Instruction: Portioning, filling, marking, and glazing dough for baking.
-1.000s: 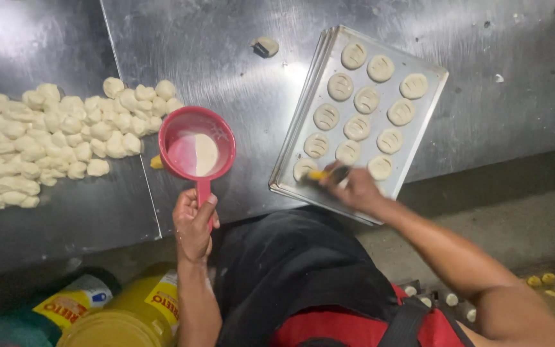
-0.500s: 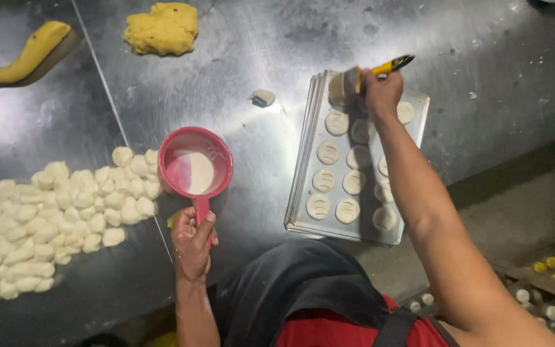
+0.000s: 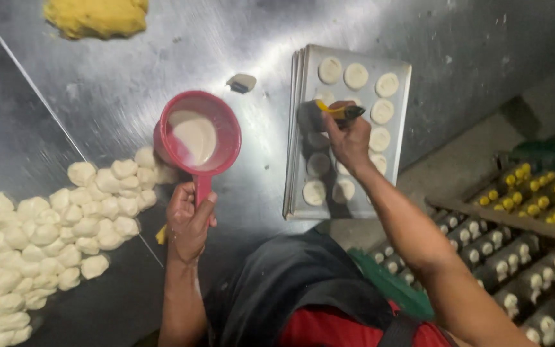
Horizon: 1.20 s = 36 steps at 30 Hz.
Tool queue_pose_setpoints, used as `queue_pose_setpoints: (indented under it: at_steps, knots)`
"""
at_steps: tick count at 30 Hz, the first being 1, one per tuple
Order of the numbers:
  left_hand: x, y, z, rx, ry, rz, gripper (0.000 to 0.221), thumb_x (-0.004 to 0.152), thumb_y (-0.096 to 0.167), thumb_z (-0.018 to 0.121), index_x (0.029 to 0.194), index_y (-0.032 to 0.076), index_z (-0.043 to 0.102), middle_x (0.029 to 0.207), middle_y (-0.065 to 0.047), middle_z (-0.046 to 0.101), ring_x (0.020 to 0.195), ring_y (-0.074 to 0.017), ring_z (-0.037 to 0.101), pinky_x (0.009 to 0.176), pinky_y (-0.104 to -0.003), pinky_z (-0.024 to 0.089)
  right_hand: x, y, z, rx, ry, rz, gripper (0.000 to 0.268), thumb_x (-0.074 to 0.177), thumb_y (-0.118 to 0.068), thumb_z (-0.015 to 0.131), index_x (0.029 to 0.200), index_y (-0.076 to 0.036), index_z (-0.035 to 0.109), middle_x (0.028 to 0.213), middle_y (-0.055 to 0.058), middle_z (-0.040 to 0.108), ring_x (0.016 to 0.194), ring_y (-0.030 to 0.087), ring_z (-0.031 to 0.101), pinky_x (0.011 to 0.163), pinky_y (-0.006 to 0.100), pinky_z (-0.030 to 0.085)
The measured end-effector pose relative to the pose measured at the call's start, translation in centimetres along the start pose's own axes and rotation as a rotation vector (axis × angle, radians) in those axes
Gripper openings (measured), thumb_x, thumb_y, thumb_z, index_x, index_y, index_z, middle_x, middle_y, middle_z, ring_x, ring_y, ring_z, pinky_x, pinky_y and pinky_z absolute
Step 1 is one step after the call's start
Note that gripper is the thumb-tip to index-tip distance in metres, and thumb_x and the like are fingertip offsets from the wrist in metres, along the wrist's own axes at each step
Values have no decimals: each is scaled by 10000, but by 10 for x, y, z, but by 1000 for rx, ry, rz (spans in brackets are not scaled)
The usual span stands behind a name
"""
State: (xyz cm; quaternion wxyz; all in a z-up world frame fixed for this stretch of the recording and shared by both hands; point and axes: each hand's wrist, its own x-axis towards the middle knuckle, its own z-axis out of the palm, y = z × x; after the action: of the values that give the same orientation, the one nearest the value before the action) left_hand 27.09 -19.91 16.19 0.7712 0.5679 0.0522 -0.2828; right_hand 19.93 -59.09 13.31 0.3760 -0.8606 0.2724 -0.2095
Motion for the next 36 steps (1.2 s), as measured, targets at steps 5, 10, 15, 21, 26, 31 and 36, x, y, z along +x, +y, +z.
queue_pose_setpoints:
  at_steps: [5,10,15,21,26,31,36]
  knots:
    - [-10,7,-9,-7,-132,31,157,981,25,678,1082,26,559,864,-21,598,621,-66,530,557,-219,458,-31,80,-84,-39,119,139,166,1031,-169,779,1017,-42,673,904,9,677,788,79,586,694,281,498]
    - [-22,-5,-16,-3,-152,-43,183,959,25,686,1083,36,552,854,-29,598,614,-58,528,528,-216,454,-99,73,-53,34,180,154,237,1029,-213,782,1109,-35,646,970,46,655,817,129,599,711,294,513]
    - [-32,-2,-13,49,-133,-13,172,974,29,687,1089,31,559,878,-30,586,620,-57,522,539,-213,457,-148,-48,-51,-83,-169,279,194,996,-228,729,1099,-71,679,891,38,720,768,110,671,648,264,523]
    - [-49,-9,-19,33,-104,12,203,947,22,697,1084,29,548,884,-33,600,612,-63,529,520,-212,448,-188,49,-123,-112,227,318,204,1051,-205,722,1123,-45,617,974,52,670,831,115,633,718,259,536]
    - [-49,-24,-8,62,-79,41,199,959,37,691,1106,25,557,867,-33,600,605,-65,526,509,-213,448,-189,-37,-33,174,-29,280,202,1009,-158,728,1116,-24,620,924,59,679,860,124,653,769,270,544]
    - [-50,-43,-2,130,-150,29,197,925,73,712,1061,31,576,824,-12,597,584,-53,526,468,-225,454,-140,-125,-27,541,113,56,224,1031,-98,721,1198,-15,597,1048,56,675,939,121,670,845,281,584]
    - [-62,-40,15,165,-263,-3,195,934,121,726,1065,40,606,792,9,589,553,-51,508,475,-214,433,-118,-159,-19,591,-18,48,320,1016,-73,719,1296,-15,576,1058,86,697,923,165,685,818,304,580]
